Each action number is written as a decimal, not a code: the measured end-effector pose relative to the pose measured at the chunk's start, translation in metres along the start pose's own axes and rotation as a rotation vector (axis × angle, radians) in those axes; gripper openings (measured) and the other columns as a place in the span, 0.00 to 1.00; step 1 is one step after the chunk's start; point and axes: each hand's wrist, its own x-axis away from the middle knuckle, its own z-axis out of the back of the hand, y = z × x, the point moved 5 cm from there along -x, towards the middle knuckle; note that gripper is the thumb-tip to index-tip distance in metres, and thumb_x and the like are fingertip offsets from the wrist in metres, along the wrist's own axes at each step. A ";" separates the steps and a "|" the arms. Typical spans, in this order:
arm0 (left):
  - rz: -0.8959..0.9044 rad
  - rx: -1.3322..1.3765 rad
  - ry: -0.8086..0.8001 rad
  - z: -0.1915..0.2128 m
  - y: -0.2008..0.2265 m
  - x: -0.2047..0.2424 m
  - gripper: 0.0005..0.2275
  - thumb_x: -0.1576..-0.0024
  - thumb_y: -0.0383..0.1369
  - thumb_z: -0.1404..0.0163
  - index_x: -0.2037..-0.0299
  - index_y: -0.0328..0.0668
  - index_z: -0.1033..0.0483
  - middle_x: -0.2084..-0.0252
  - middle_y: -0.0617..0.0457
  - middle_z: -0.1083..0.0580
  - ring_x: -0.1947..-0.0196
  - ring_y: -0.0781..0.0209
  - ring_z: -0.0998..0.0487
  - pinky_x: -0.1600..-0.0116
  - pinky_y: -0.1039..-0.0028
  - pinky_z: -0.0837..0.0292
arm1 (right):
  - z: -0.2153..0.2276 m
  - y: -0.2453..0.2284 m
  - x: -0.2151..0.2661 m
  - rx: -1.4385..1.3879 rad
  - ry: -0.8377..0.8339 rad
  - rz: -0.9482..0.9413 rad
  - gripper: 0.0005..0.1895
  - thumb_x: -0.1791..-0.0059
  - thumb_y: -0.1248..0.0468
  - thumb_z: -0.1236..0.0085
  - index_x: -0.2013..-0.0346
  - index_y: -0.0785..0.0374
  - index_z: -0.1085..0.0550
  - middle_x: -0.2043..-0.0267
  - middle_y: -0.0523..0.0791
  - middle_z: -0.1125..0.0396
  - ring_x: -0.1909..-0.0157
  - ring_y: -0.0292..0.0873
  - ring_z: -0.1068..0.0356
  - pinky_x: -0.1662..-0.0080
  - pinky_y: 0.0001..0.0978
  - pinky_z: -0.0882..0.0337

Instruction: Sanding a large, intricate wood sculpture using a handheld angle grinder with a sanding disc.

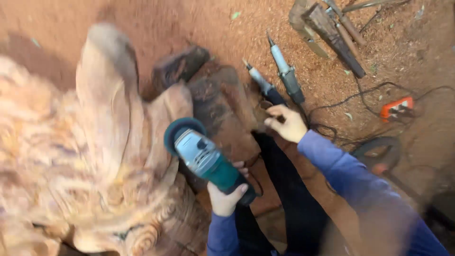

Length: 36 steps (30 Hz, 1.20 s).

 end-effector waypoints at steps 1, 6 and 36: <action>0.000 -0.032 0.037 -0.003 0.005 -0.009 0.25 0.53 0.37 0.33 0.50 0.24 0.24 0.56 0.39 0.20 0.60 0.53 0.17 0.52 0.64 0.18 | 0.013 0.066 -0.011 0.220 0.044 -0.332 0.22 0.55 0.51 0.40 0.49 0.55 0.24 0.48 0.46 0.26 0.45 0.49 0.27 0.42 0.41 0.31; -0.067 -0.206 0.124 -0.009 0.008 -0.074 0.19 0.57 0.31 0.31 0.58 0.27 0.20 0.61 0.39 0.18 0.63 0.51 0.15 0.54 0.62 0.17 | 0.047 0.255 -0.075 0.567 0.013 -0.854 0.31 0.57 0.47 0.47 0.46 0.62 0.36 0.49 0.63 0.28 0.46 0.71 0.29 0.46 0.60 0.29; 0.169 -0.099 -0.164 -0.040 -0.062 -0.151 0.33 0.54 0.25 0.30 0.39 0.39 0.35 0.60 0.37 0.26 0.61 0.45 0.21 0.55 0.55 0.20 | 0.319 0.248 -0.141 0.400 0.462 -0.631 0.27 0.46 0.58 0.39 0.36 0.66 0.33 0.44 0.59 0.43 0.45 0.64 0.38 0.39 0.64 0.38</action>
